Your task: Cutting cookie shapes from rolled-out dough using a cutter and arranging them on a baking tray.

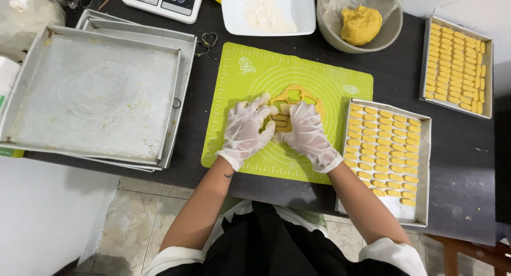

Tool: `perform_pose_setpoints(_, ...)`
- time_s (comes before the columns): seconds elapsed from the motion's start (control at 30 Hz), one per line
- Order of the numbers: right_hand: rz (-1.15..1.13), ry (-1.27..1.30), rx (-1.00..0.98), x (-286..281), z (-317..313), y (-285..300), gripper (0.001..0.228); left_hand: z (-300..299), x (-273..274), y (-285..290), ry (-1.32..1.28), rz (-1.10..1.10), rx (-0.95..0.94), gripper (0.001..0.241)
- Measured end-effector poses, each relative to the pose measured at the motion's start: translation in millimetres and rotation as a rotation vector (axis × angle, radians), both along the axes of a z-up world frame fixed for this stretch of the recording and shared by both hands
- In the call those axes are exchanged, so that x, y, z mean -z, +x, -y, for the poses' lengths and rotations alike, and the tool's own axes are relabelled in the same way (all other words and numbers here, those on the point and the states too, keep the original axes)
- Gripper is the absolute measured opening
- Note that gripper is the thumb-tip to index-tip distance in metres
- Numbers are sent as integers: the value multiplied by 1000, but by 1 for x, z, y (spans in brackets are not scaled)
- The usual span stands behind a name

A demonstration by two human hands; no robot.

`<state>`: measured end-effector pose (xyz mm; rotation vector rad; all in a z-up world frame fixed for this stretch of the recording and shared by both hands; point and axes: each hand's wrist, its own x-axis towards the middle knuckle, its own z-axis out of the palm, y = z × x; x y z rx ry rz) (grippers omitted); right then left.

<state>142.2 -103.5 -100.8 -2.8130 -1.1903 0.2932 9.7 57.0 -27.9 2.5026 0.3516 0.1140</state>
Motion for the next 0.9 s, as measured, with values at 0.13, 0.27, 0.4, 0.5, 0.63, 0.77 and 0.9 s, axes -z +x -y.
perform_pose_setpoints(0.13,53,-75,9,-39,2,-13,84,1,0,-1,14,31,-5,34)
perform_pose_setpoints(0.27,5,-16,50,-41,3,-15,84,2,1,0,48,44,-7,36)
perform_pose_setpoints(0.4,-27,34,62,-42,0,-18,82,2,4,0,84,48,-3,40)
perform_pose_setpoints(0.5,-10,-20,96,-18,2,-15,84,3,-2,0,99,-19,4,43)
perform_pose_setpoints(0.63,0,-32,119,-25,2,-20,84,3,-8,-1,107,-41,5,44)
perform_pose_setpoints(0.77,-7,42,106,-8,4,-20,84,1,-11,-2,84,-62,24,46)
perform_pose_setpoints(0.9,1,124,100,-38,10,-25,86,1,-6,-3,9,41,17,44)
